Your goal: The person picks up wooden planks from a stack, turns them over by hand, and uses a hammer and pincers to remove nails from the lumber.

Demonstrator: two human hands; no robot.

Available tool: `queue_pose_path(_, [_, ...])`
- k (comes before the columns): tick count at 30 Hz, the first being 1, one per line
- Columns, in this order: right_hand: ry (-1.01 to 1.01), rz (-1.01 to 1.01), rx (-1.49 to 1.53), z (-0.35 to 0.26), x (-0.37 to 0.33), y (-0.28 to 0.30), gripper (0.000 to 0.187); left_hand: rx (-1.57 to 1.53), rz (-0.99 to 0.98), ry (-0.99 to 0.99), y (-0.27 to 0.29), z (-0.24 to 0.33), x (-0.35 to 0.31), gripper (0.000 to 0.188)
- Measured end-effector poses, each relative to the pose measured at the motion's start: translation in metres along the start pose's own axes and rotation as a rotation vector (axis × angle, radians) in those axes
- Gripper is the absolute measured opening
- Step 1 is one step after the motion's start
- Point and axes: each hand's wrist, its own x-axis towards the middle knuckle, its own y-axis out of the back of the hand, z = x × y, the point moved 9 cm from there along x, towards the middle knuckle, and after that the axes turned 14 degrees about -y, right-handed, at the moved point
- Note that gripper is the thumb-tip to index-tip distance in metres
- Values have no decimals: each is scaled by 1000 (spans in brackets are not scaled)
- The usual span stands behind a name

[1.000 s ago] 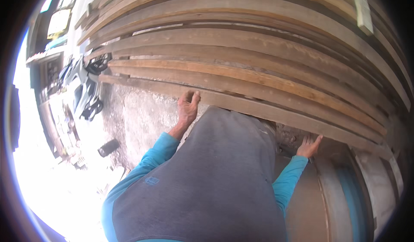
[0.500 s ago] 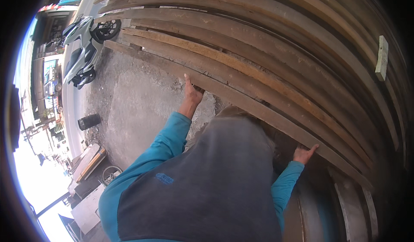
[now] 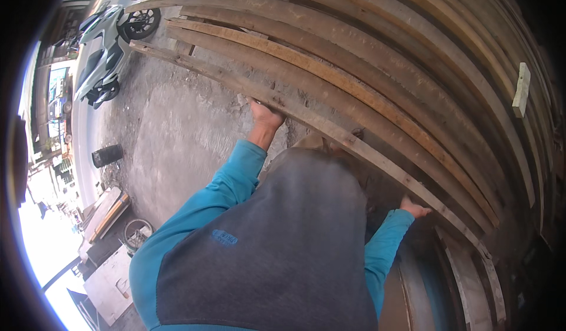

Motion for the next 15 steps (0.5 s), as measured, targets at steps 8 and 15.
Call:
queue_pose_path(8, [-69,-101,200,-2,8,-40,91,-320,-111,176,-7,-15,18,95])
queue_pose_path(15, [103,-62,195,0,-14,-38,97,91,-110,25,-43,-34,-17,81])
